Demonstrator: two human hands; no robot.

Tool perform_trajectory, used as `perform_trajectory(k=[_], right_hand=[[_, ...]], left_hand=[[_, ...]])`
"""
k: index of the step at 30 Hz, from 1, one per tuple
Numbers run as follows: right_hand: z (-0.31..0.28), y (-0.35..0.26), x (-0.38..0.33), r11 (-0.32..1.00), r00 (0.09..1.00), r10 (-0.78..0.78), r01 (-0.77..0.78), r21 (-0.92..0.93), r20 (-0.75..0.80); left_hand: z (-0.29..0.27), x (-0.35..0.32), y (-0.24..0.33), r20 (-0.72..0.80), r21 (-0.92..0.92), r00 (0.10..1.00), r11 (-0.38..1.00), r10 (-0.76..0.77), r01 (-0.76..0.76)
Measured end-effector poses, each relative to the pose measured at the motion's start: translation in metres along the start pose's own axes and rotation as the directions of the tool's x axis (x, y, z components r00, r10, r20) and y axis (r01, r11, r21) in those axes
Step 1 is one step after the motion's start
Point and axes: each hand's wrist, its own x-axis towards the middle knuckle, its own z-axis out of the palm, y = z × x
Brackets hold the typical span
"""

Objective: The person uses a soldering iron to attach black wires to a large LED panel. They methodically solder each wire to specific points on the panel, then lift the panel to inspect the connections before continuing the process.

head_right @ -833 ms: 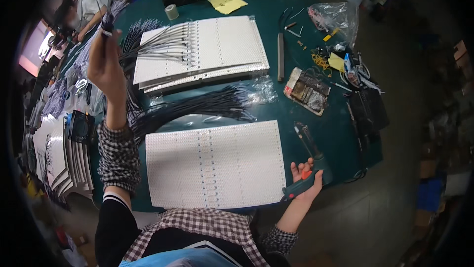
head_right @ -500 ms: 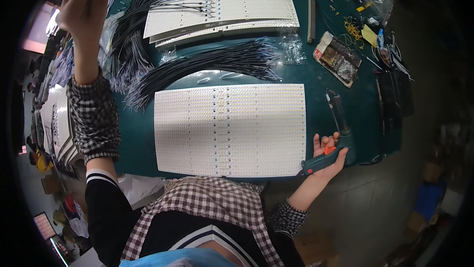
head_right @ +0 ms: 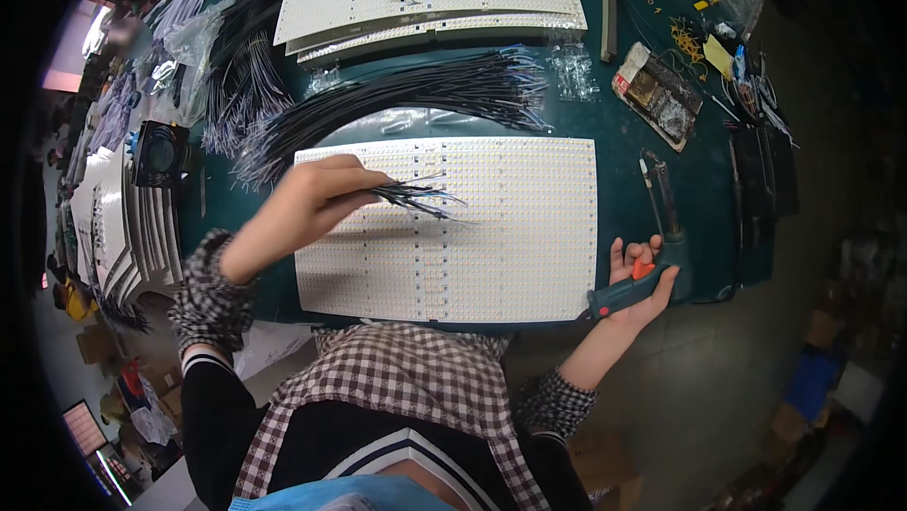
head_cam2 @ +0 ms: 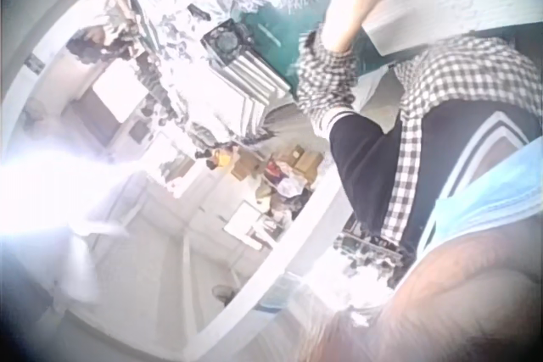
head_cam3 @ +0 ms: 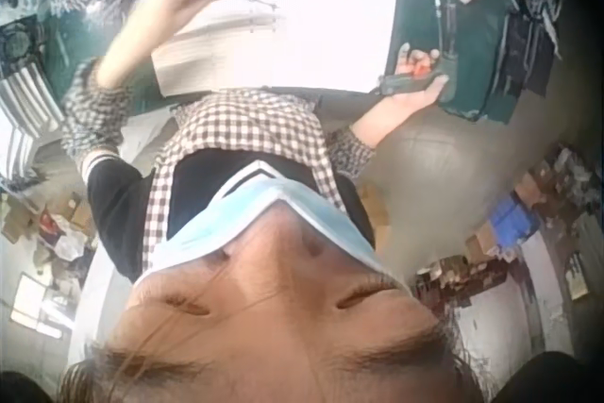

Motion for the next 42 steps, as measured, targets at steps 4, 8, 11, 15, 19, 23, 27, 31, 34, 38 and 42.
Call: perform_trajectory(k=[4, 8, 11, 15, 19, 23, 27, 31, 34, 38, 42], right_hand=[[-0.006, -0.004, -0.002, 1.0, 1.0, 0.005, -0.005, -0.003, -0.022], [-0.006, -0.011, 0.0, 0.991, 0.999, 0.029, -0.032, -0.129, -0.03], [0.012, -0.022, -0.01, 0.929, 0.999, -0.002, -0.012, -0.37, -0.037], [0.043, -0.036, -0.03, 0.851, 0.998, -0.067, 0.056, -0.522, -0.003], [0.066, -0.029, -0.041, 0.781, 0.997, -0.077, 0.047, -0.623, -0.022], [0.075, -0.009, -0.039, 0.756, 1.0, -0.009, 0.023, -0.654, 0.025], [0.085, 0.011, -0.035, 0.73, 1.0, 0.005, 0.007, -0.684, 0.015], [0.09, 0.024, -0.029, 0.691, 1.0, 0.002, -0.007, -0.723, -0.008], [0.085, 0.025, -0.03, 0.709, 1.0, 0.018, -0.018, -0.705, -0.008], [0.086, 0.022, -0.031, 0.724, 0.999, 0.032, -0.038, -0.689, -0.022], [0.087, 0.019, -0.03, 0.689, 1.0, 0.003, -0.016, -0.724, -0.019]], left_hand=[[0.054, -0.013, -0.03, -0.061, -0.15, 0.992, 0.984, -0.107, 0.097], [0.071, -0.015, -0.042, -0.186, -0.159, 0.98, 0.986, -0.071, 0.042], [0.078, -0.018, -0.048, -0.174, -0.233, 0.981, 0.971, -0.087, 0.045], [0.084, -0.019, -0.045, -0.199, -0.254, 0.975, 0.966, -0.102, 0.05], [0.078, -0.021, -0.031, -0.222, -0.273, 0.939, 0.941, -0.263, 0.199], [0.075, -0.019, -0.04, -0.398, 0.015, 0.915, 0.997, -0.068, 0.081], [0.075, -0.021, -0.051, -0.325, 0.089, 0.944, 0.992, -0.055, 0.089], [0.08, -0.024, -0.046, -0.274, 0.047, 0.961, 0.998, -0.029, 0.043], [0.08, -0.033, -0.04, -0.19, 0.021, 0.981, 0.999, -0.024, 0.028], [0.062, -0.031, -0.044, -0.168, -0.305, 0.969, 0.944, -0.184, 0.126], [0.051, -0.001, -0.038, -0.232, 0.166, 0.965, 0.972, -0.122, 0.163]])
